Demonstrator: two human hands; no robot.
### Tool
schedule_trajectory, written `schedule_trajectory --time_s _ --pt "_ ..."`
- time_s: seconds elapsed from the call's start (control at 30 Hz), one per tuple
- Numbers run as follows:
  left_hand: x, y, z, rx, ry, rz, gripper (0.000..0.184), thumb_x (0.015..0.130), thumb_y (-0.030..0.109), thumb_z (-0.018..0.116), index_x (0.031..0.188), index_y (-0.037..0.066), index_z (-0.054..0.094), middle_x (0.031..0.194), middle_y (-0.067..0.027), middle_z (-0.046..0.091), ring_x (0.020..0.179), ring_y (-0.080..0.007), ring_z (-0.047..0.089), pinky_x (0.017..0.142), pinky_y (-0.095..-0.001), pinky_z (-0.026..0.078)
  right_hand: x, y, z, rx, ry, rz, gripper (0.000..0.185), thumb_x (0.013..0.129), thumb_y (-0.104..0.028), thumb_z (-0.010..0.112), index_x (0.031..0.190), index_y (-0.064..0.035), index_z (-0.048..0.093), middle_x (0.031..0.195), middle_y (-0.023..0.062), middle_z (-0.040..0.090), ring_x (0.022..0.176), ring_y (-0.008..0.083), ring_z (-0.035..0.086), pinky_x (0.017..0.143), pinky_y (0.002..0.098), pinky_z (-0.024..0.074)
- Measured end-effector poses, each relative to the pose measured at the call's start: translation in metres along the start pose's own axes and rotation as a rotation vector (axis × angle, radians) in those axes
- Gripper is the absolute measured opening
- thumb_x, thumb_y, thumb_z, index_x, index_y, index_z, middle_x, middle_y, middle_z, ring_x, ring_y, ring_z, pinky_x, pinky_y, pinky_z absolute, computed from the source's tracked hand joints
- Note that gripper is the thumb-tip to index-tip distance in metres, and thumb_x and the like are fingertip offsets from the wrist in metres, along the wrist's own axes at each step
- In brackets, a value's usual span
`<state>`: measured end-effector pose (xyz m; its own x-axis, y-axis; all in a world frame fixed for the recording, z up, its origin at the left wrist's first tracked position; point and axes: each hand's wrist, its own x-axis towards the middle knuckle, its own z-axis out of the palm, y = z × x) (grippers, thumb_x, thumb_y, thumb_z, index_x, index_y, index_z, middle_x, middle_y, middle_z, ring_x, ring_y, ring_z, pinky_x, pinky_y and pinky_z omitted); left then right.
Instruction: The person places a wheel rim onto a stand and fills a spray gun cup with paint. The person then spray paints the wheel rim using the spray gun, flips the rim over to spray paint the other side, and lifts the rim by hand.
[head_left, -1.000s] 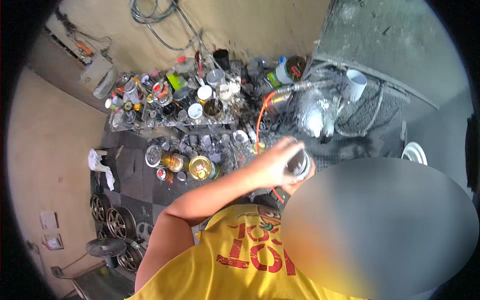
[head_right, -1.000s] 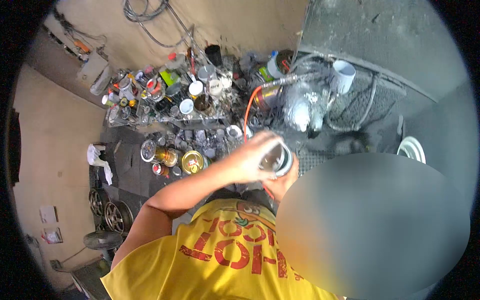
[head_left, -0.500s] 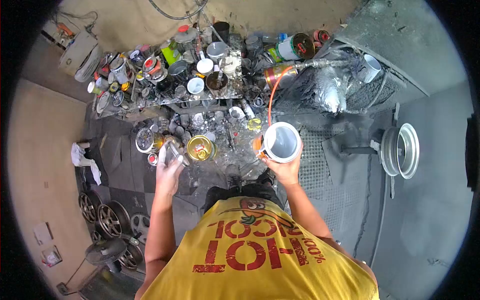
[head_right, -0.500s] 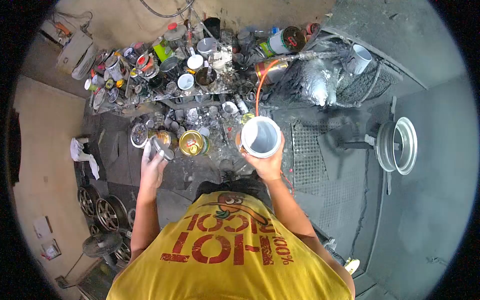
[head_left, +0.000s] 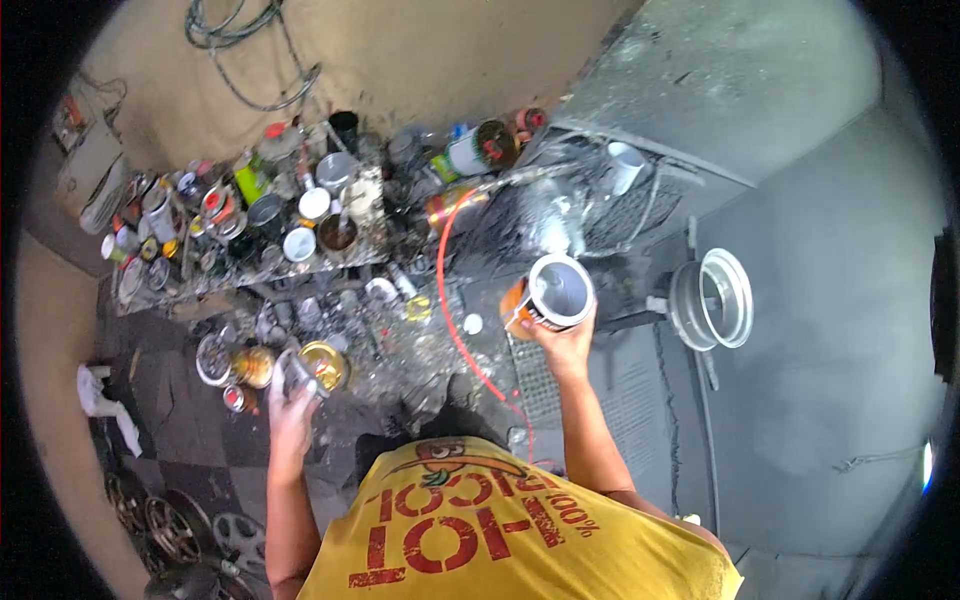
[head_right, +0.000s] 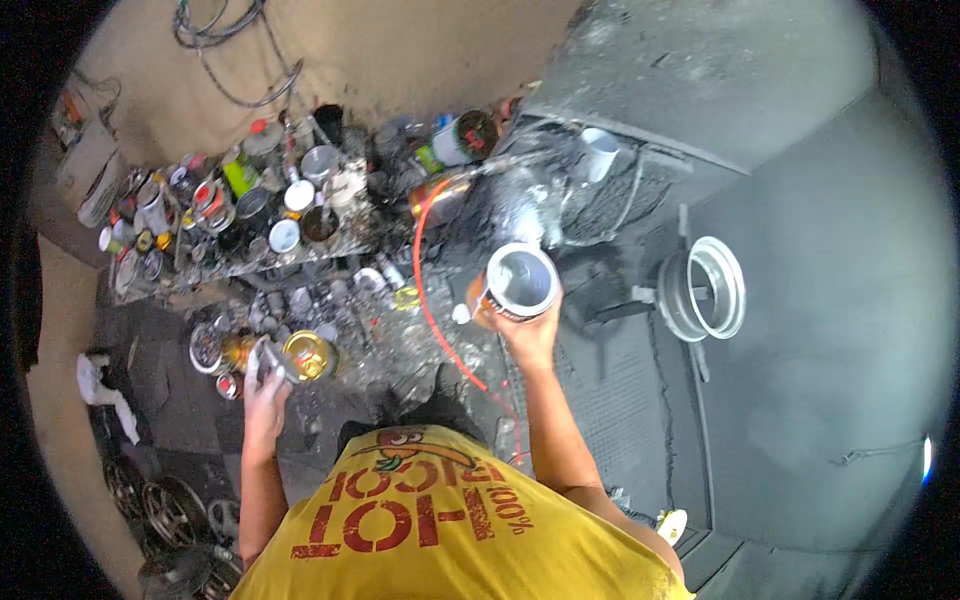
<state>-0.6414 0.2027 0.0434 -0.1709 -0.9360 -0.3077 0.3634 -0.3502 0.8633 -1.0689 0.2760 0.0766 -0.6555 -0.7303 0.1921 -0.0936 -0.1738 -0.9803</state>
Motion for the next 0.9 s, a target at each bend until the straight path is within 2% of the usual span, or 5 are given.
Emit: schedule_trajectory --time_s 0.23,0.33,0.4,0.73,0.9 --pt "-0.003 -0.017 0.056 -0.043 0.029 -0.003 0.062 0.097 0.002 0.055 0.154 0.009 0.030 0.144 -0.0119 0.047 0.131 -0.0266 0.051 0.105 -0.0455 0.048 0.148 -0.093 -0.097 -0.622 0.123 -0.342 0.096 0.060 -0.017 0.093 0.137 0.0031 0.040 0.126 0.0147 0.059 0.115 0.0239 0.059 0.101 0.0367 0.0468" --pt "0.000 -0.037 0.078 -0.065 0.025 -0.007 0.070 0.094 0.005 0.062 0.155 0.012 0.027 0.141 -0.0103 0.050 0.126 -0.0218 0.054 0.100 -0.0373 0.049 0.208 -0.106 -0.132 -0.875 0.157 -0.475 0.096 0.058 -0.018 0.093 0.136 0.0052 0.042 0.127 0.0181 0.059 0.117 0.0266 0.060 0.101 0.0362 0.0467" --pt "0.000 -0.050 0.092 -0.067 0.042 -0.002 0.070 0.093 0.004 0.062 0.155 0.013 0.029 0.141 -0.0086 0.050 0.125 -0.0211 0.055 0.097 -0.0350 0.050 0.243 -0.112 -0.148 -0.997 0.169 -0.502 0.099 0.054 -0.015 0.092 0.138 0.0027 0.042 0.128 0.0217 0.058 0.120 0.0364 0.057 0.102 0.0421 0.0462" --pt "-0.020 -0.072 0.139 -0.065 0.153 0.024 0.071 0.094 0.000 0.059 0.156 0.013 0.026 0.143 -0.0077 0.050 0.126 -0.0214 0.054 0.097 -0.0355 0.050 0.330 -0.113 -0.155 -1.034 0.045 -0.548 0.100 0.055 -0.016 0.090 0.140 -0.0002 0.039 0.129 0.0241 0.054 0.121 0.0430 0.053 0.101 0.0481 0.0458" --pt "-0.023 -0.078 0.141 -0.066 0.266 -0.001 0.073 0.094 0.002 0.060 0.157 0.014 0.025 0.143 -0.0074 0.050 0.126 -0.0216 0.054 0.098 -0.0370 0.049 0.341 -0.110 -0.149 -1.150 0.020 -0.588 0.098 0.058 -0.018 0.088 0.142 -0.0054 0.038 0.135 0.0199 0.052 0.125 0.0426 0.051 0.102 0.0485 0.0459"
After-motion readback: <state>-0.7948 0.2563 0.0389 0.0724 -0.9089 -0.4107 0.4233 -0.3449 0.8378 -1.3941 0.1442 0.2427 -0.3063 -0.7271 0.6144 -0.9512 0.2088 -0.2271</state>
